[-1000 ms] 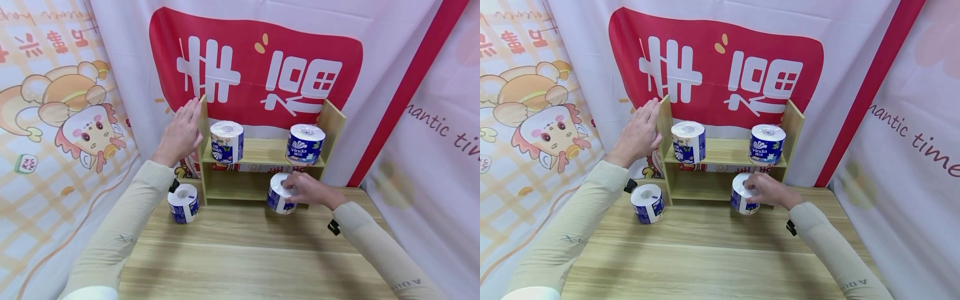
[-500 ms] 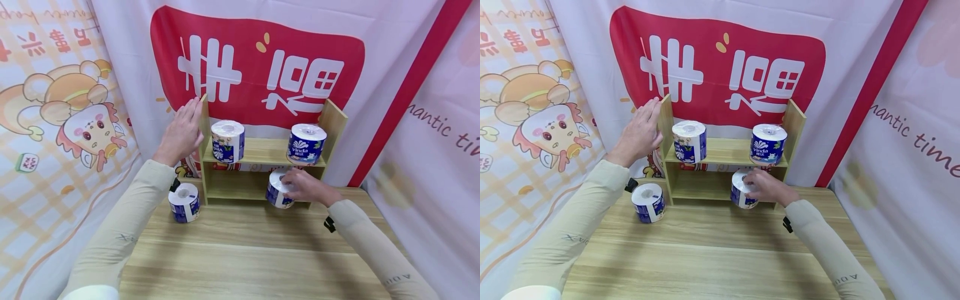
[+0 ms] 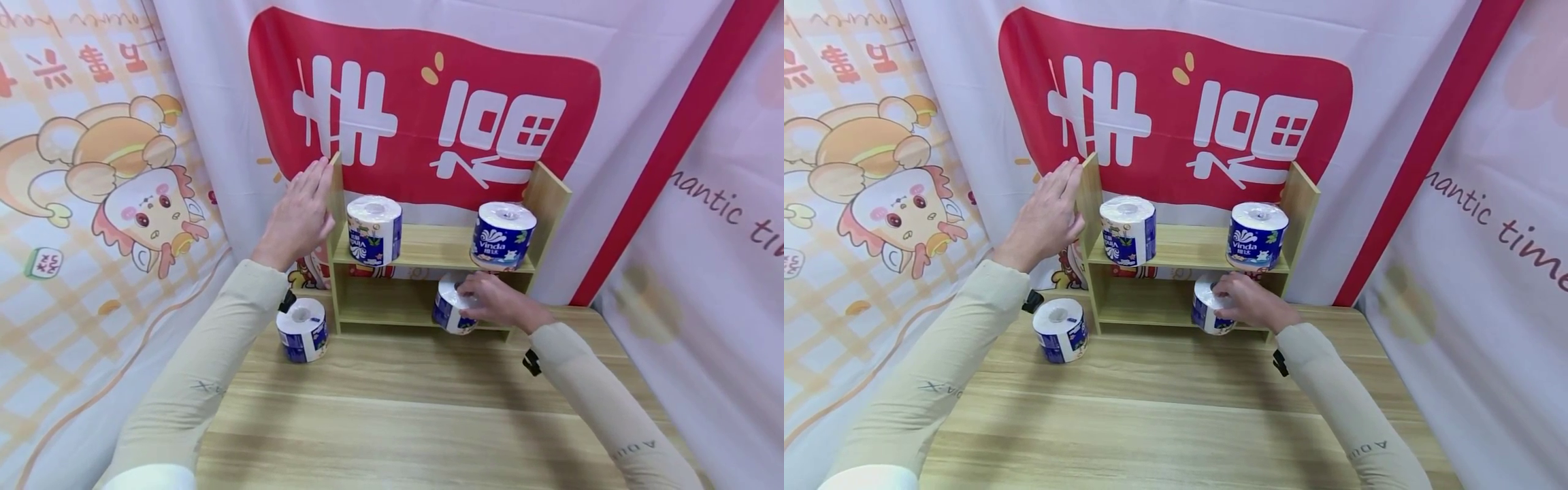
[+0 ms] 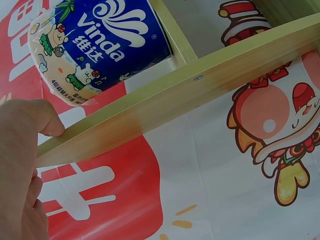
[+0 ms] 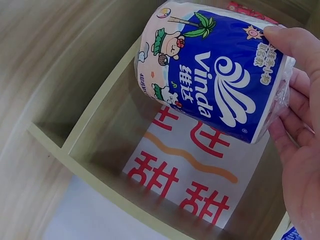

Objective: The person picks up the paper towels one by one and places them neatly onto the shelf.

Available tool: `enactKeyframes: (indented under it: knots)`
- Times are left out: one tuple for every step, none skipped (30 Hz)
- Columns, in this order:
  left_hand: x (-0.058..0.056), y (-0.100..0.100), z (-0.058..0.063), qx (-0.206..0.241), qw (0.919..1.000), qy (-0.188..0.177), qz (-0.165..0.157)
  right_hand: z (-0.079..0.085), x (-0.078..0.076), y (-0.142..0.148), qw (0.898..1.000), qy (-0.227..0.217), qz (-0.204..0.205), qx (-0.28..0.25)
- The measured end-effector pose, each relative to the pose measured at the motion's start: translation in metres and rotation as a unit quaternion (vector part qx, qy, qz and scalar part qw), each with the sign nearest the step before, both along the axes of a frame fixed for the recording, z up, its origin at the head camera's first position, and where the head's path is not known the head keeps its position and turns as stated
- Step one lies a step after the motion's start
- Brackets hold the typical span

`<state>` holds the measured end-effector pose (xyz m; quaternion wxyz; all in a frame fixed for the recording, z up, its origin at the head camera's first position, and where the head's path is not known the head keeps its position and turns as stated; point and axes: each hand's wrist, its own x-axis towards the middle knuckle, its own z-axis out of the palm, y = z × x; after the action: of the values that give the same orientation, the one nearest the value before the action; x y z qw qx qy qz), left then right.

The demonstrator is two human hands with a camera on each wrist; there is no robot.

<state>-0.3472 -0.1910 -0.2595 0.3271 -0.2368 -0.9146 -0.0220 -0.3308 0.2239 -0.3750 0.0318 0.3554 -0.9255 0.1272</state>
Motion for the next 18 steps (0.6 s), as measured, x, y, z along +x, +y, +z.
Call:
enactKeyframes:
  knots:
    - [-0.0001, 0.0001, 0.0002, 0.0, 1.0, -0.001, 0.0, -0.0003, -0.0004, -0.0003, 1.0, 0.001, -0.001, 0.0]
    - [-0.0005, 0.0003, 0.0004, -0.001, 1.0, -0.001, 0.0, -0.0005, -0.0007, -0.0007, 1.0, 0.003, -0.001, 0.0]
    - [-0.0007, 0.0004, 0.0007, 0.0, 1.0, -0.002, 0.0, -0.0009, -0.0014, -0.0011, 1.0, 0.006, -0.001, 0.0]
    - [-0.001, 0.0004, 0.0009, -0.001, 1.0, -0.002, 0.001, -0.0013, -0.002, -0.0014, 1.0, 0.007, -0.001, 0.0]
    - [-0.0012, 0.0005, 0.0012, -0.002, 1.0, -0.002, 0.001, -0.0017, -0.0027, -0.0015, 1.0, 0.007, -0.002, 0.0]
    - [-0.0013, 0.0006, 0.0013, -0.002, 1.0, -0.002, 0.002, -0.0021, -0.0035, -0.0017, 1.0, 0.006, -0.003, -0.001]
    - [-0.0015, 0.0006, 0.0014, -0.002, 1.0, -0.001, 0.002, -0.0023, -0.0039, -0.0018, 1.0, 0.004, -0.004, -0.002]
    - [-0.0015, 0.0007, 0.0015, -0.003, 1.0, -0.001, 0.002, -0.0029, -0.0045, -0.0018, 1.0, 0.003, -0.004, -0.003]
    - [-0.0014, 0.0006, 0.0015, -0.004, 1.0, -0.001, 0.003, -0.0032, -0.005, -0.0019, 1.0, 0.0, -0.005, -0.003]
    - [-0.0014, 0.0006, 0.0014, -0.005, 1.0, 0.0, 0.003, -0.0036, -0.0054, -0.0019, 1.0, -0.003, -0.005, -0.005]
    - [-0.0012, 0.0007, 0.0013, -0.005, 1.0, 0.0, 0.003, -0.004, -0.0058, -0.0018, 1.0, -0.005, -0.005, -0.006]
    - [-0.001, 0.0005, 0.0013, -0.006, 1.0, 0.0, 0.004, -0.0046, -0.0061, -0.0018, 1.0, -0.005, -0.005, -0.006]
    - [-0.0007, 0.0003, 0.0011, -0.006, 1.0, 0.0, 0.004, -0.005, -0.0064, -0.0019, 1.0, -0.006, -0.005, -0.007]
    - [-0.0004, 0.0002, 0.0012, -0.005, 1.0, 0.0, 0.004, -0.0055, -0.0068, -0.0018, 1.0, -0.006, -0.004, -0.008]
    - [-0.0001, 0.0, 0.001, -0.004, 1.0, 0.0, 0.004, -0.006, -0.0071, -0.0018, 1.0, -0.006, -0.005, -0.009]
    - [0.0002, -0.0001, 0.0009, -0.004, 1.0, -0.001, 0.004, -0.0064, -0.0073, -0.0017, 1.0, -0.006, -0.006, -0.01]
    - [0.0004, -0.0002, 0.0009, -0.003, 1.0, -0.002, 0.004, -0.0067, -0.0075, -0.0017, 1.0, -0.007, -0.007, -0.011]
    - [0.0007, -0.0004, 0.0009, -0.003, 1.0, -0.003, 0.005, -0.0069, -0.0075, -0.0017, 1.0, -0.007, -0.008, -0.012]
